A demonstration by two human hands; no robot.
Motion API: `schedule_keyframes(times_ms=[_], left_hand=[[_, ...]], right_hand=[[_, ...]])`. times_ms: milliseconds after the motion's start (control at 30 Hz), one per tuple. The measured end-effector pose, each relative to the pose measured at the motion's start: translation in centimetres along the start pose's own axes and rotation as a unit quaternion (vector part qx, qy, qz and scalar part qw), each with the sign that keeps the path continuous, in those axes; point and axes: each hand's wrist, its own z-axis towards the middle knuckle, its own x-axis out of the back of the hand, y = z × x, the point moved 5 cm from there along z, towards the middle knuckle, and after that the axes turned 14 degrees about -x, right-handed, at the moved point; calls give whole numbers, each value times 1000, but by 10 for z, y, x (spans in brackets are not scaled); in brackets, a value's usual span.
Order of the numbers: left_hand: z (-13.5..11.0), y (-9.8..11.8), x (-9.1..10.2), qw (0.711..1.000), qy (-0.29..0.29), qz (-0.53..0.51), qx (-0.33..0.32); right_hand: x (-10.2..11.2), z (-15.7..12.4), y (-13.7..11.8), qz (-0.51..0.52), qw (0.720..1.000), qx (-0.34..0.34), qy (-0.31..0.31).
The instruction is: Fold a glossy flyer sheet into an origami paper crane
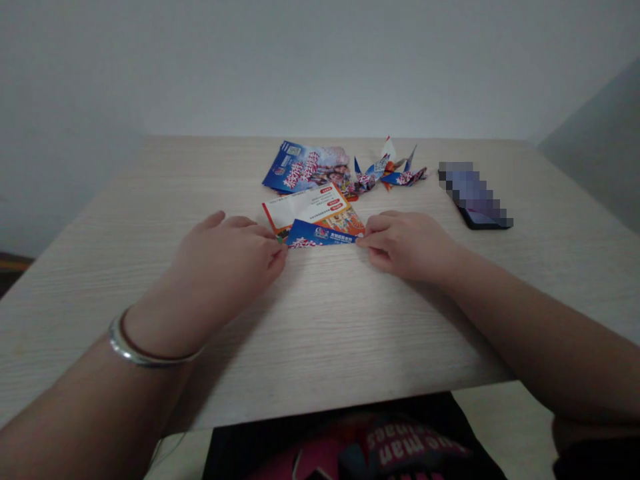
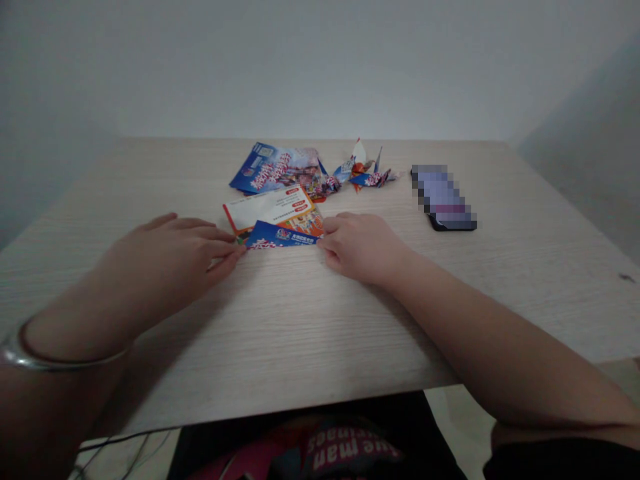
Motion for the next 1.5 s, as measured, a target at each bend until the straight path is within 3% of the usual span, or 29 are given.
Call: schedule_keyframes(times_ms=[67, 100, 267, 333, 467, 1033, 1200, 1267, 1367, 1433, 1500], left_hand=[[9, 12, 3, 996, -23, 87, 12], [14, 18, 1, 996, -36, 85, 7], [32, 29, -19, 998, 25, -26, -57], [35, 27, -27, 995, 8, -34, -89], [36, 25, -24, 996, -22, -22, -87], [39, 28, -15, 995, -34, -52, -72], [41, 30, -9, 996, -28, -42, -70], [42, 30, -8, 996, -24, -36, -73], [43, 28, -9, 997, -14, -28, -66], [43, 25, -11, 999, 6, -20, -47], [42, 22, -13, 999, 34, -10, -26]], right_hand=[[1, 1, -3, -6, 1000, 2, 1], [2, 1, -4, -9, 1000, 3, 4], [-2, 3, -1, 19, 999, -4, 31], [-4, 4, 1, 26, 998, 2, 57], [0, 2, 1, -4, 996, 20, 81], [12, -7, 16, -63, 996, 61, 4], [17, -8, 25, -59, 998, 26, -10], [17, -8, 27, -33, 999, -6, 10], [19, -6, 24, 57, 992, -62, 92], [19, -6, 17, 113, 981, -55, 147], [14, -3, 6, 116, 981, -30, 156]])
